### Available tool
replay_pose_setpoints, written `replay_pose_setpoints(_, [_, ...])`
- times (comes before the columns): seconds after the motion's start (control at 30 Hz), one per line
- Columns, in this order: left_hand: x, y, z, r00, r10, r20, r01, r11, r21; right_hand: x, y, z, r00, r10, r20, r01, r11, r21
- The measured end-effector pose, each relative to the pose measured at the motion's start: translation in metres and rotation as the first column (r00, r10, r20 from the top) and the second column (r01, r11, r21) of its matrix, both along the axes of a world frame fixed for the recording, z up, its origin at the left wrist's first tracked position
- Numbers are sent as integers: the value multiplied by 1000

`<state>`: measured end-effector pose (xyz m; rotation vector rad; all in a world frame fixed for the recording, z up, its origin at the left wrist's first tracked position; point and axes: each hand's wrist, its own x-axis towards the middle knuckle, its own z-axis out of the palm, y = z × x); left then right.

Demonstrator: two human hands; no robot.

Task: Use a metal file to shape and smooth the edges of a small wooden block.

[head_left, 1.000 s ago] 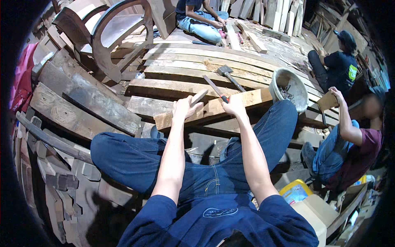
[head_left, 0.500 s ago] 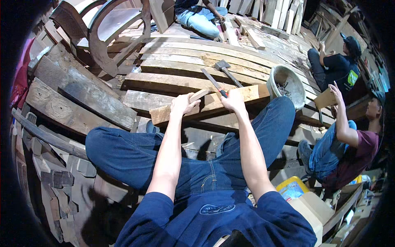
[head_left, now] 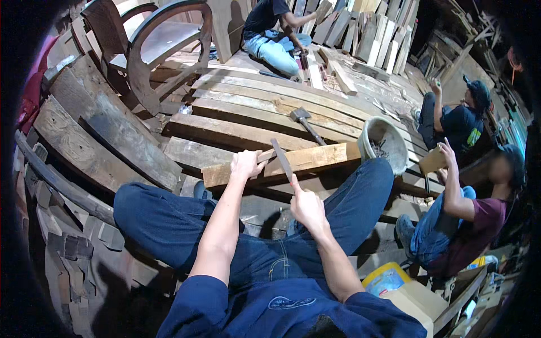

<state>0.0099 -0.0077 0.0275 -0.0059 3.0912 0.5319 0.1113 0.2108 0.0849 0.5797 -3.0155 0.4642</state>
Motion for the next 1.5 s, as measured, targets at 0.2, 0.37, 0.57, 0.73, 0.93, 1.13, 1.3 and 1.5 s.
replay_pose_setpoints(0.2, [-3,6,-5,994,7,-106,-6,1000,5,-39,-27,-13,997,-74,14,73,996,55])
replay_pose_setpoints(0.37, [-11,-8,-4,998,-13,-66,9,998,-65,-8,-11,12,996,-46,82,42,998,53])
replay_pose_setpoints(0.57, [-12,7,4,992,-66,-107,60,997,-57,-26,-17,7,988,-84,128,80,996,41])
replay_pose_setpoints(0.73, [-11,-9,-11,995,-39,-93,32,996,-82,-16,-22,28,991,-23,135,18,999,36])
replay_pose_setpoints(0.93, [-11,1,-12,986,-68,-153,60,997,-56,-7,-20,21,998,-16,59,13,998,58])
replay_pose_setpoints(1.13, [-8,-3,-10,993,-49,-108,41,996,-74,-28,-32,6,999,-13,40,12,999,43])
replay_pose_setpoints(1.3, [-10,-3,-10,986,-50,-156,41,997,-61,-4,-22,27,996,-23,92,14,995,104])
replay_pose_setpoints(1.5, [-13,0,-2,998,-42,-52,40,998,-50,-38,-32,-4,993,-16,113,10,999,54])
